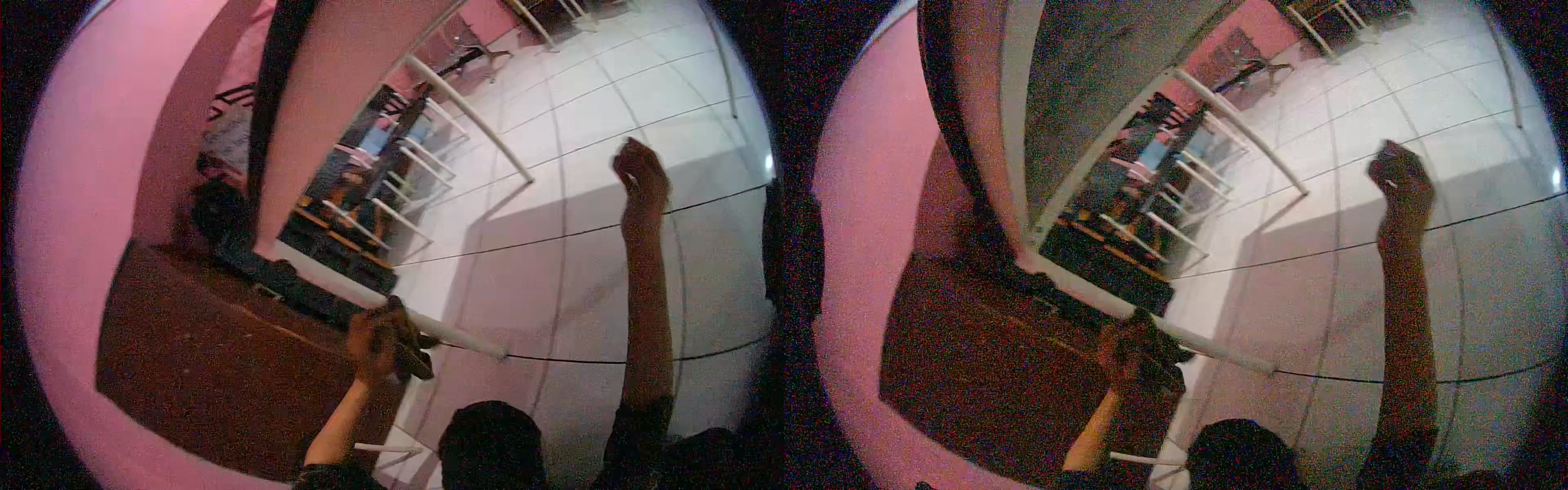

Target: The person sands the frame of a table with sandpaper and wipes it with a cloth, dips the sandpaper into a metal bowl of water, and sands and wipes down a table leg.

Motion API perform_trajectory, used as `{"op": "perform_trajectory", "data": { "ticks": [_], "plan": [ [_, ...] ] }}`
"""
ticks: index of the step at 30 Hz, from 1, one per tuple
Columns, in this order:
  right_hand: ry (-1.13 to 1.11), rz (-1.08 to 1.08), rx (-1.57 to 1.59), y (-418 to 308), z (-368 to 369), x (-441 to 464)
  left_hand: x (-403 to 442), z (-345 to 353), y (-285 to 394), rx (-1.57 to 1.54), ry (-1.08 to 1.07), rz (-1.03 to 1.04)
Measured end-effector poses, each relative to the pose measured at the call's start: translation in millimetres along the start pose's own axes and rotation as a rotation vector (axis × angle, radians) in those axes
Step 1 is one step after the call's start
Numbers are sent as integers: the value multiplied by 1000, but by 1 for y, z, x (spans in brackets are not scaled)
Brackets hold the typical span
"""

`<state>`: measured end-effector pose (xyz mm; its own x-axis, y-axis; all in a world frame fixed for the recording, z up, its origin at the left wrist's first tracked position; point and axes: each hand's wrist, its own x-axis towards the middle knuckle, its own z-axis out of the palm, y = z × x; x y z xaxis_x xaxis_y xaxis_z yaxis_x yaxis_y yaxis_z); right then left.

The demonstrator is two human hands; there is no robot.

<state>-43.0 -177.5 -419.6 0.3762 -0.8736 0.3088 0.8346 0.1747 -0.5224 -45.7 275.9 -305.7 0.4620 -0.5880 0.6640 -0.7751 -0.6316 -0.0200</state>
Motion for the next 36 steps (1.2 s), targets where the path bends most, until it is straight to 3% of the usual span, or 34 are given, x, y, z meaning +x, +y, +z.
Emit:
{"op": "perform_trajectory", "data": {
  "ticks": [1,3,4,5,6,7,8,9,12,13,16,20,21,24,25,28,30,32,34,35,36],
  "plan": [
    [-179,-191,-379,27,-13,15,3,12,20,-1,-117,114],
    [-650,-584,-1084,49,-39,47,-13,60,15,-244,-251,83],
    [-653,73,-1154,70,-36,66,-22,88,20,-376,-323,74],
    [-1098,-249,-1216,43,-45,72,4,85,56,-303,-236,247],
    [-987,217,-566,31,-63,65,1,103,60,-335,-282,297],
    [-1170,208,-566,27,-80,77,0,120,60,-364,-321,354],
    [-1548,-181,-1113,0,-78,89,-1,137,58,-388,-355,417],
    [-1180,506,-522,-9,-106,82,-10,151,51,-351,-488,418],
    [-1114,728,-721,-110,-113,71,-18,178,62,-472,-657,178],
    [-915,913,-734,-148,-113,62,-14,186,67,-464,-618,239],
    [-591,892,-791,-217,-168,31,1,214,84,-445,-516,373],
    [-191,699,-748,-297,-281,-20,22,222,107,-428,-506,416],
    [-201,562,-791,-315,-308,-35,30,227,115,-414,-499,422],
    [289,499,-739,-363,-386,-78,43,231,152,-510,-665,408],
    [339,445,-922,-373,-424,-85,46,239,168,-640,-636,413],
    [280,531,-1538,-376,-481,-108,62,243,211,-598,-518,628],
    [306,599,-1677,-361,-518,-116,56,266,222,-631,-530,717],
    [245,644,-1868,-343,-510,-119,52,280,230,-635,-566,786],
    [83,420,-2070,-330,-522,-128,45,287,241,-607,-620,836],
    [-3,300,-2162,-324,-533,-133,38,290,242,-648,-648,767],
    [5,311,-2191,-320,-545,-135,30,293,242,-688,-674,695]
  ]
}}
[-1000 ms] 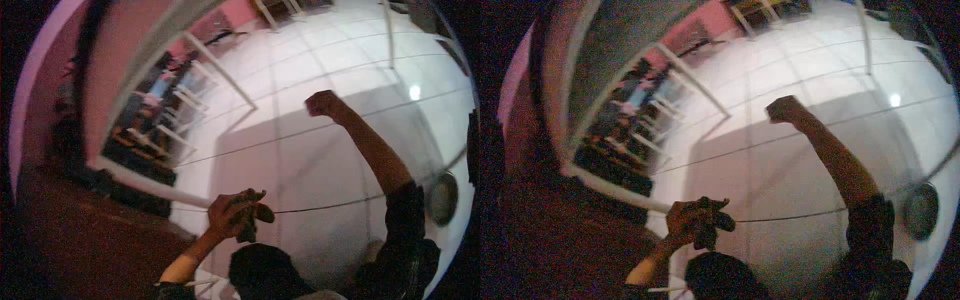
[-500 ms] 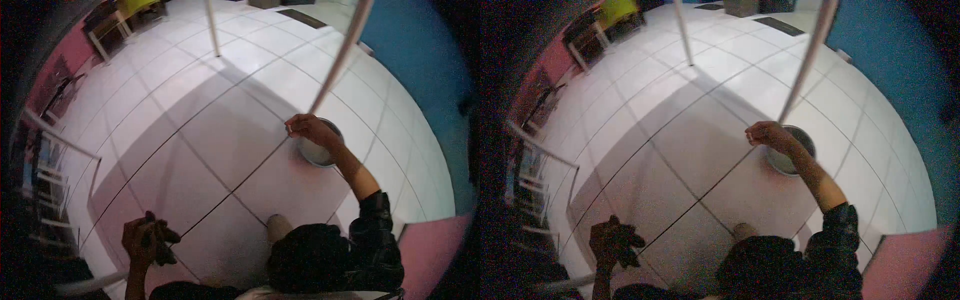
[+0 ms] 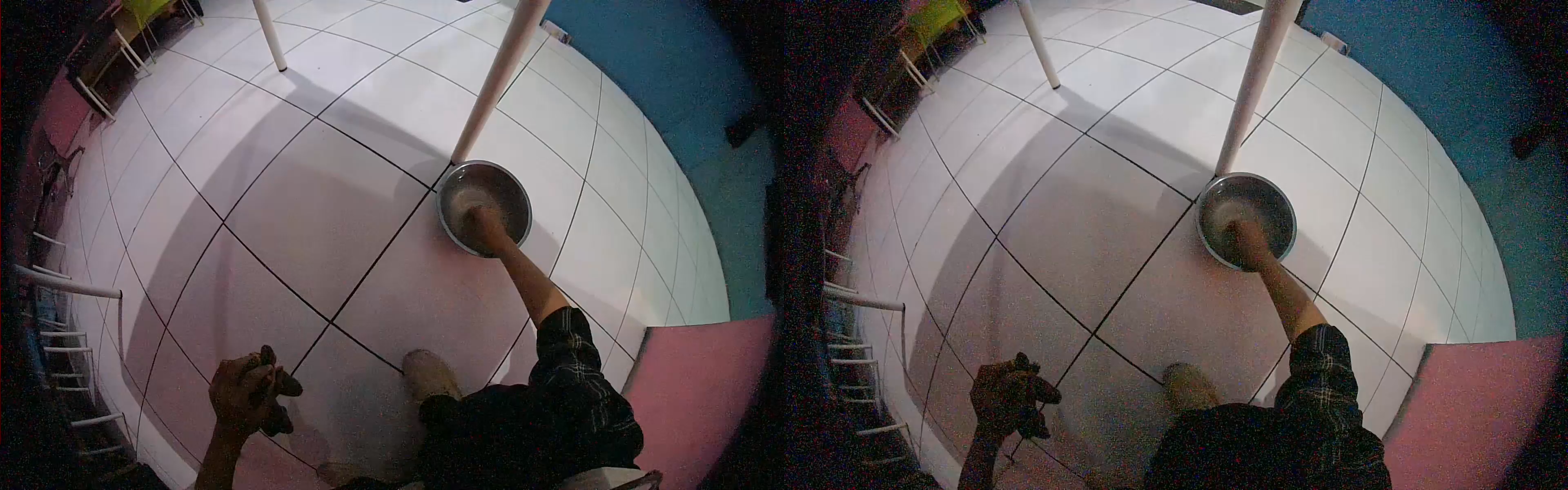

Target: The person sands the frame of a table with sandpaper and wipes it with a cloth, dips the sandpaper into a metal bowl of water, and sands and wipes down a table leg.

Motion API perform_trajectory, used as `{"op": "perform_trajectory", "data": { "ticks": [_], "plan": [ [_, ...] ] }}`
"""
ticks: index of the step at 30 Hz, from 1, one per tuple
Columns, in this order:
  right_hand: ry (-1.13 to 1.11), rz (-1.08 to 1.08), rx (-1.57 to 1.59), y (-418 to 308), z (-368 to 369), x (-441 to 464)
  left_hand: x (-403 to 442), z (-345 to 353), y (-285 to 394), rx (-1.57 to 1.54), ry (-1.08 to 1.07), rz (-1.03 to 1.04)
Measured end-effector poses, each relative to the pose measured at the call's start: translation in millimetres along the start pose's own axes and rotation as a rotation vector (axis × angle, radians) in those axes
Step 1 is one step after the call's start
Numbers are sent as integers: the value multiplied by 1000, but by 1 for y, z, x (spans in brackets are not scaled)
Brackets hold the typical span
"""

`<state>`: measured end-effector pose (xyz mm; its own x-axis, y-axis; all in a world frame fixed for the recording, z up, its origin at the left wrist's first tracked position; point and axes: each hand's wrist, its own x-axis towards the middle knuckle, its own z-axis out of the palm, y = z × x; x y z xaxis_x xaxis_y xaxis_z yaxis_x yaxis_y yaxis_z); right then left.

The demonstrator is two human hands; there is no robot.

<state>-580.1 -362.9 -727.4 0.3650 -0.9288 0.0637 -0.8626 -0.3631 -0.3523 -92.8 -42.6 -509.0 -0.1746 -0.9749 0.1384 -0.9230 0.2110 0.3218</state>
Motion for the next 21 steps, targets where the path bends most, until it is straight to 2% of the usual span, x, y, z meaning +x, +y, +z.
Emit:
{"op": "perform_trajectory", "data": {
  "ticks": [1,4,5,8,11,14,16,19,21],
  "plan": [
    [-3,12,-29,1,6,0,-3,4,0,-59,14,-55],
    [-57,61,29,-2,5,-2,-1,5,-9,62,17,63],
    [-82,80,71,-10,-6,-1,-2,5,-12,14,42,40],
    [22,14,47,-26,-27,3,-4,7,-20,-39,69,-7],
    [-25,331,432,-55,-72,10,-4,7,-26,55,28,-3],
    [22,329,568,-48,-81,12,-3,10,-24,35,54,-11],
    [26,320,512,-45,-86,12,-7,16,-24,-48,70,-72],
    [66,344,454,-46,-84,12,-7,13,-28,64,-44,15],
    [100,347,387,-45,-79,12,-7,13,-27,49,-21,-12]
  ]
}}
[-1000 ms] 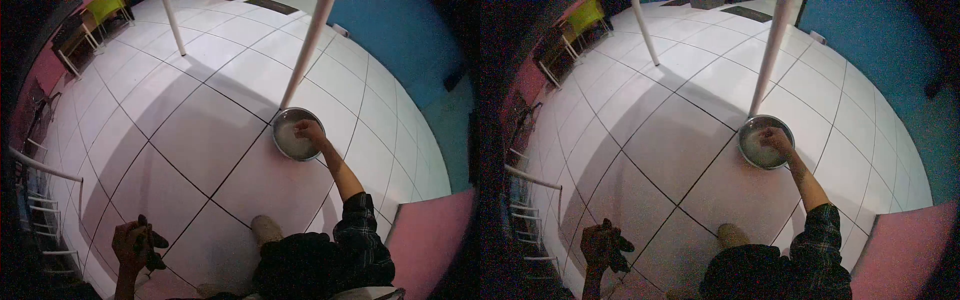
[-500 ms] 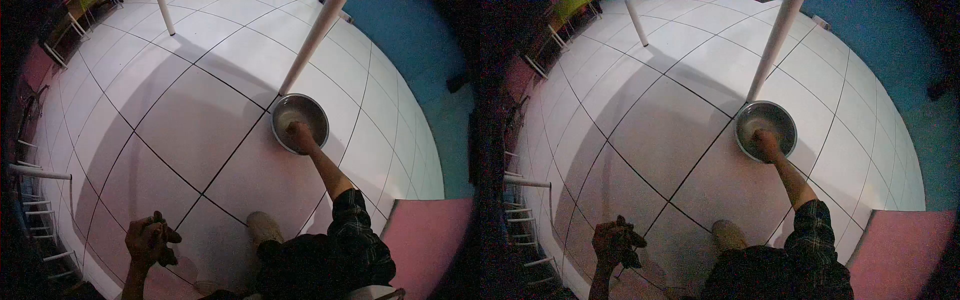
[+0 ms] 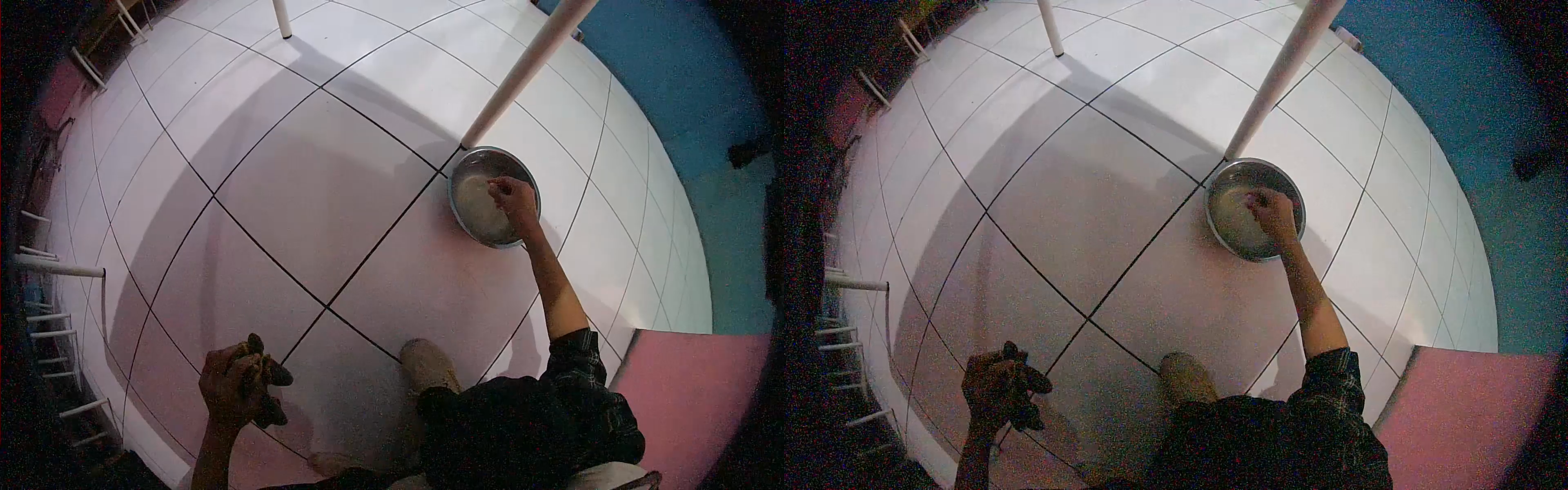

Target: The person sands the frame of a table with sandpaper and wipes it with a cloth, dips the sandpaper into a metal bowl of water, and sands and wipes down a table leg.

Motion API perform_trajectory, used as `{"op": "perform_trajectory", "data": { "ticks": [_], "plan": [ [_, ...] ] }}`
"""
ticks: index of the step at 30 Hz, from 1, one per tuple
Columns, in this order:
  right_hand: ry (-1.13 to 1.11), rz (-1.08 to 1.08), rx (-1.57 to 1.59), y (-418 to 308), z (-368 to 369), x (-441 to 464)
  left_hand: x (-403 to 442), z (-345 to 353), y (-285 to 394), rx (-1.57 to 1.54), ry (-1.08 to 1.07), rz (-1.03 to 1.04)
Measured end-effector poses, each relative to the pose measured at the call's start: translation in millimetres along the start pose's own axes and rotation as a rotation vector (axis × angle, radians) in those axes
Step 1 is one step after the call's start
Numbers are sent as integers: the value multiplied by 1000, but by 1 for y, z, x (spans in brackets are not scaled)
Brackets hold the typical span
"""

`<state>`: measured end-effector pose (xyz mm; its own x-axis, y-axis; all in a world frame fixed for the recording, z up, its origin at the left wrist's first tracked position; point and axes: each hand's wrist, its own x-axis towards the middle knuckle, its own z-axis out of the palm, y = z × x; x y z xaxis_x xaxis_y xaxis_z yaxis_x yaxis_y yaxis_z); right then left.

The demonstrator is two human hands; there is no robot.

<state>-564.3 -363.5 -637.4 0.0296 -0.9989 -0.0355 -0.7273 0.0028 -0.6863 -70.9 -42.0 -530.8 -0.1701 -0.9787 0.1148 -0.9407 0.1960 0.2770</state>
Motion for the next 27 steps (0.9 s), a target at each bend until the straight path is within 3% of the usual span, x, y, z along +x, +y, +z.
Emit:
{"op": "perform_trajectory", "data": {
  "ticks": [2,5,7,11,13,18,22,25,27],
  "plan": [
    [44,-34,-95,3,6,0,0,0,2,-13,21,-24],
    [140,-252,-188,0,10,-5,-1,2,2,-87,59,-76],
    [117,-228,-219,0,12,-4,-4,7,1,-211,94,-139],
    [192,-355,-246,1,17,-6,1,2,-2,-73,-4,-75],
    [225,-339,-255,-3,16,-8,5,2,0,-10,46,11],
    [214,-264,-297,28,26,-2,3,3,-1,-71,59,-9],
    [314,-284,-171,9,15,-6,1,0,4,-34,6,-163],
    [334,-272,-80,4,11,0,-1,1,-7,-18,18,34],
    [341,-271,-59,9,15,3,0,0,-2,-86,63,-15]
  ]
}}
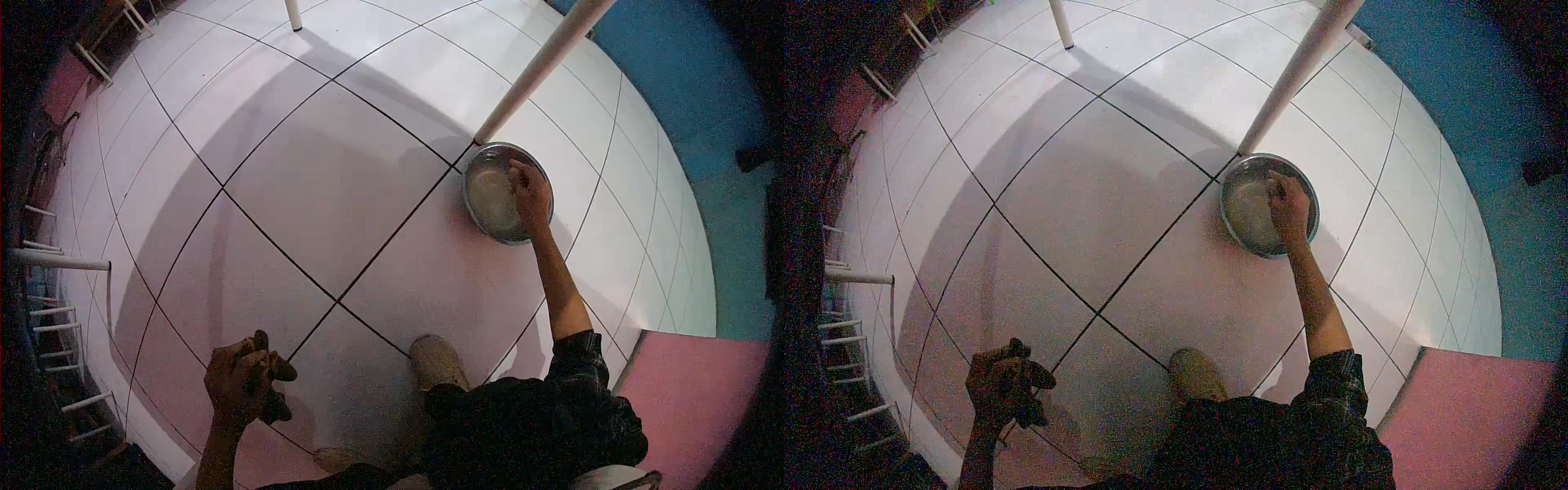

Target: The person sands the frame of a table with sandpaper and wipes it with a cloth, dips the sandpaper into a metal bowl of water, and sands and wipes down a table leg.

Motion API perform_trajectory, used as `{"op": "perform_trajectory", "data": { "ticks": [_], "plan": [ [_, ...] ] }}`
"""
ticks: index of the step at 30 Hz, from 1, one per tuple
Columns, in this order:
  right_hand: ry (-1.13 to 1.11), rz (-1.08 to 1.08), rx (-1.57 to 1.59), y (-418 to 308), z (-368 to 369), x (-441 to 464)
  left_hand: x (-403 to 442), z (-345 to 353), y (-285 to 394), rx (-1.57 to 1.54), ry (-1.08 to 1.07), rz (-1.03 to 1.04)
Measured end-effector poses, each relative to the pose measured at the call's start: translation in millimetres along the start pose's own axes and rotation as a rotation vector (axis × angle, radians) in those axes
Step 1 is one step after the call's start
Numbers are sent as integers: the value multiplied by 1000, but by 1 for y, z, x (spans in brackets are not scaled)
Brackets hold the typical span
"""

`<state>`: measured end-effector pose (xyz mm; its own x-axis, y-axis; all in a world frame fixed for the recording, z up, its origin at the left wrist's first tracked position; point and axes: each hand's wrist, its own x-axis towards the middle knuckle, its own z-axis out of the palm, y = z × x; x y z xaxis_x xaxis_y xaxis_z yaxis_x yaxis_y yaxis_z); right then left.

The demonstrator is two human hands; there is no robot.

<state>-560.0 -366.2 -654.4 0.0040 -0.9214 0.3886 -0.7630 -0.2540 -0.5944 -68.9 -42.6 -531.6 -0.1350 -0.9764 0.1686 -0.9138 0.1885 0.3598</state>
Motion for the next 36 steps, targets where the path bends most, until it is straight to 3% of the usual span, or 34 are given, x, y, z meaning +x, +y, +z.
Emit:
{"op": "perform_trajectory", "data": {
  "ticks": [7,14,17,19,20,22,23,26,29,31,32,33,35,36],
  "plan": [
    [-27,-87,-37,-8,3,-11,-2,0,5,-55,81,-15],
    [-49,-141,-308,15,12,-25,-12,-2,-4,-11,-57,-28],
    [-103,248,-4,18,16,-30,-14,-4,4,-65,-21,-99],
    [-285,569,530,15,11,-24,-14,-7,15,-212,85,-250],
    [-379,723,802,10,10,-20,-14,-11,13,-115,69,-147],
    [-461,690,1135,-18,6,-13,-12,-20,7,84,40,56],
    [-508,666,1302,-42,1,-9,-13,-26,7,69,23,30],
    [-529,557,1089,-132,-10,-4,-18,-45,13,63,-13,-42],
    [-556,515,1200,-211,-23,-2,-25,-73,24,115,-43,-95],
    [-701,179,1038,-239,-18,4,-36,-96,34,147,-63,-154],
    [-762,-3,966,-259,-13,7,-37,-111,36,177,-101,-66],
    [-815,55,812,-290,-17,7,-39,-126,39,216,-142,4],
    [-845,-137,835,-351,-32,1,-52,-151,48,173,-233,-148],
    [-908,-158,865,-379,-36,-1,-61,-163,57,253,-123,-110]
  ]
}}
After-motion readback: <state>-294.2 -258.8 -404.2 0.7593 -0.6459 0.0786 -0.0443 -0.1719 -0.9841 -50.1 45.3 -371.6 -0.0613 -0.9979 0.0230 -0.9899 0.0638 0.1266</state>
